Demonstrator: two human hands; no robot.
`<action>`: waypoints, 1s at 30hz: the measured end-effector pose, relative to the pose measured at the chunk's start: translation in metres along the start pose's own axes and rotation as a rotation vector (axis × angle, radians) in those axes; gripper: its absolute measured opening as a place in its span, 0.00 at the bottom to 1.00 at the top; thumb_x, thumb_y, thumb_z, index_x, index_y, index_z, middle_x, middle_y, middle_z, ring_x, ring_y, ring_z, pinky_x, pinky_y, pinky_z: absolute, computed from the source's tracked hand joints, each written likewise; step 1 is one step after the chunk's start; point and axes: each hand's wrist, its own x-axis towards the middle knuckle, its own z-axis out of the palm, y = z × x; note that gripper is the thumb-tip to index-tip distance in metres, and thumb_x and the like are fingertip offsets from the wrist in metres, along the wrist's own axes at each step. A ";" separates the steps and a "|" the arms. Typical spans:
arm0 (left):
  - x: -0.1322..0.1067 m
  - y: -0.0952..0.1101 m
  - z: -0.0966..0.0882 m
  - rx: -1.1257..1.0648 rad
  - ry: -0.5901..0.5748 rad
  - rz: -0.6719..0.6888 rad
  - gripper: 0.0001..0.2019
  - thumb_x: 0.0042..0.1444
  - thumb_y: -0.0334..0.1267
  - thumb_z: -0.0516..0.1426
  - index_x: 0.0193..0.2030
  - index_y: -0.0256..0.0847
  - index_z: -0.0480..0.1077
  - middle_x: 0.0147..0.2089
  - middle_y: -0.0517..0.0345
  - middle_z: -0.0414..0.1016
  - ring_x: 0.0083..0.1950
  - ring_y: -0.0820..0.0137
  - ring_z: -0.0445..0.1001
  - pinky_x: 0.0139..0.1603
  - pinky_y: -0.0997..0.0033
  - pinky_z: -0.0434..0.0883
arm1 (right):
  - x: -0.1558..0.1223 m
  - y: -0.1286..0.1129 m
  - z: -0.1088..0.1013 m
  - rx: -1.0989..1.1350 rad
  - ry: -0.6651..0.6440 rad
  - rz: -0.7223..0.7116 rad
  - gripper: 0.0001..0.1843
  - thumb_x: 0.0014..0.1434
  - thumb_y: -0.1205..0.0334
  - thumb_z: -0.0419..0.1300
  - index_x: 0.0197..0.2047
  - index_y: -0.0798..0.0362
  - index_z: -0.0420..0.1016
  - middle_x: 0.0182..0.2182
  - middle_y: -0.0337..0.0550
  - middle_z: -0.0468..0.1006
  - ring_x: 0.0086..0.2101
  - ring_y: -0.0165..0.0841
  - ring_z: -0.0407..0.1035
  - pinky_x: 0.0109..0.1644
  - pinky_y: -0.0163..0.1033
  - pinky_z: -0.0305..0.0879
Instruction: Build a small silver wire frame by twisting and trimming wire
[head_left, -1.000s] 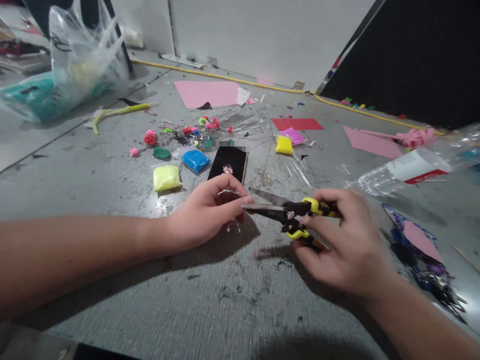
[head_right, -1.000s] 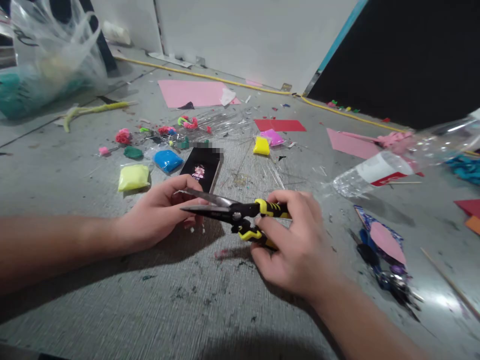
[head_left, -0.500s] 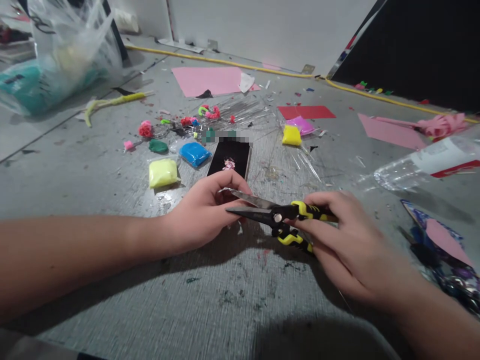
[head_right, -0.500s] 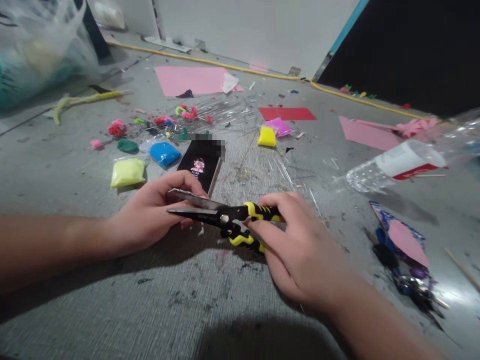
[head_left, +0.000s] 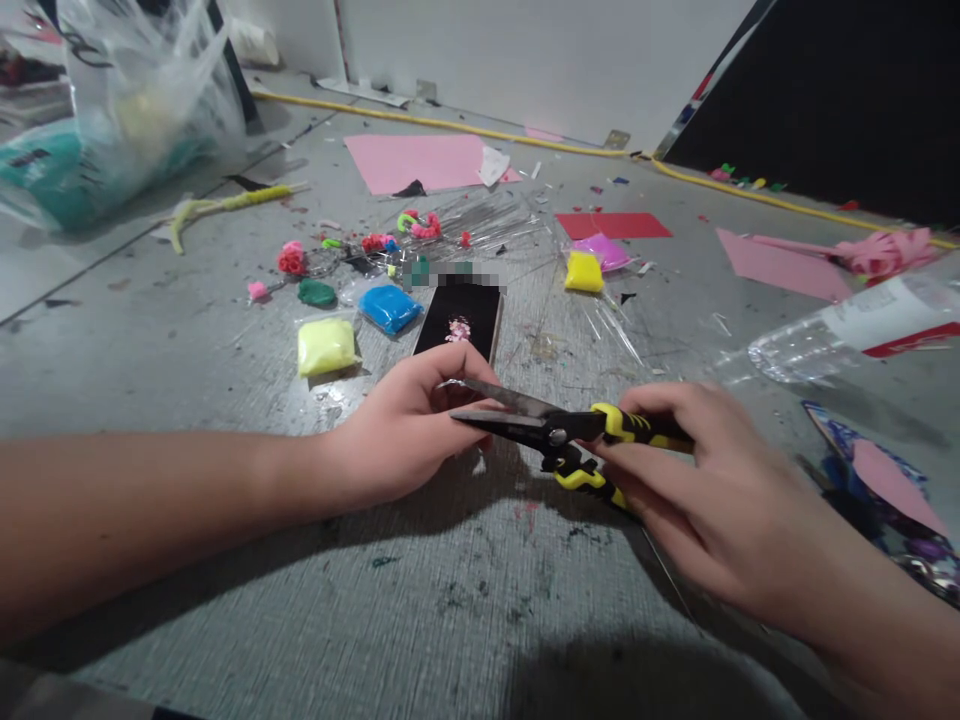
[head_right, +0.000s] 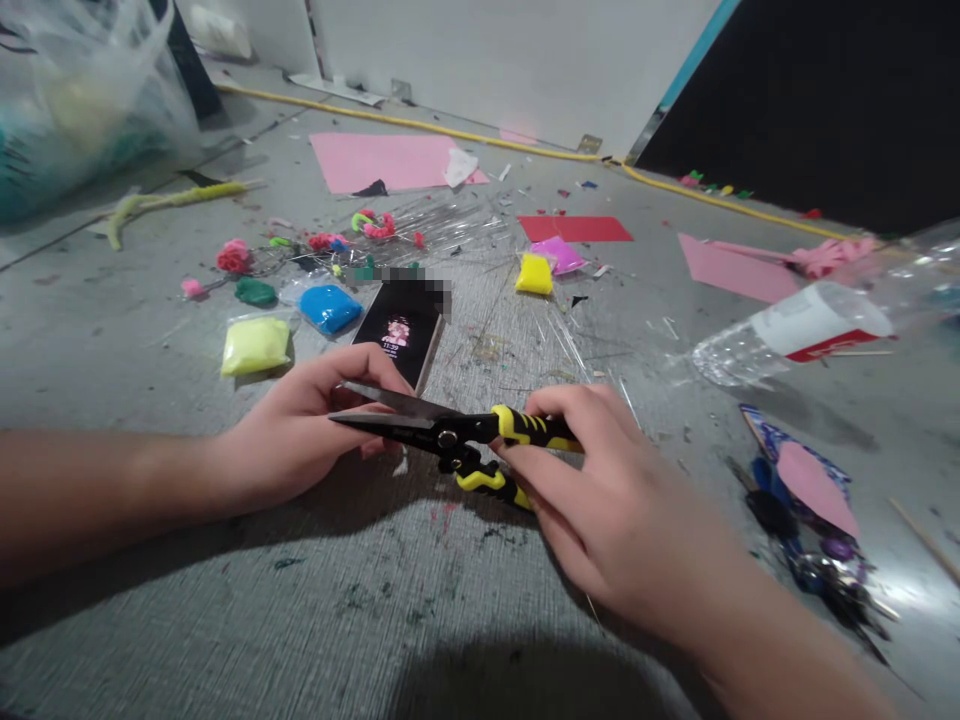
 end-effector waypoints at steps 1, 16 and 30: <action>0.000 0.001 0.000 0.003 0.001 0.008 0.08 0.46 0.28 0.63 0.30 0.38 0.67 0.24 0.64 0.72 0.25 0.79 0.66 0.25 0.78 0.61 | 0.000 0.001 0.000 -0.009 -0.005 -0.001 0.11 0.63 0.71 0.55 0.47 0.53 0.74 0.49 0.56 0.66 0.45 0.45 0.65 0.45 0.51 0.69; -0.001 0.002 0.003 -0.024 0.011 -0.031 0.09 0.54 0.31 0.64 0.35 0.39 0.66 0.30 0.60 0.77 0.26 0.78 0.72 0.24 0.78 0.66 | -0.001 0.012 0.014 0.188 0.024 0.100 0.19 0.62 0.63 0.61 0.56 0.53 0.72 0.50 0.55 0.68 0.49 0.48 0.69 0.48 0.56 0.71; 0.000 0.001 0.002 -0.054 -0.009 -0.064 0.07 0.58 0.30 0.60 0.35 0.40 0.64 0.30 0.61 0.80 0.25 0.78 0.72 0.25 0.78 0.67 | 0.000 0.006 0.020 0.574 0.142 0.402 0.17 0.61 0.50 0.65 0.52 0.42 0.77 0.43 0.46 0.71 0.42 0.41 0.72 0.42 0.48 0.76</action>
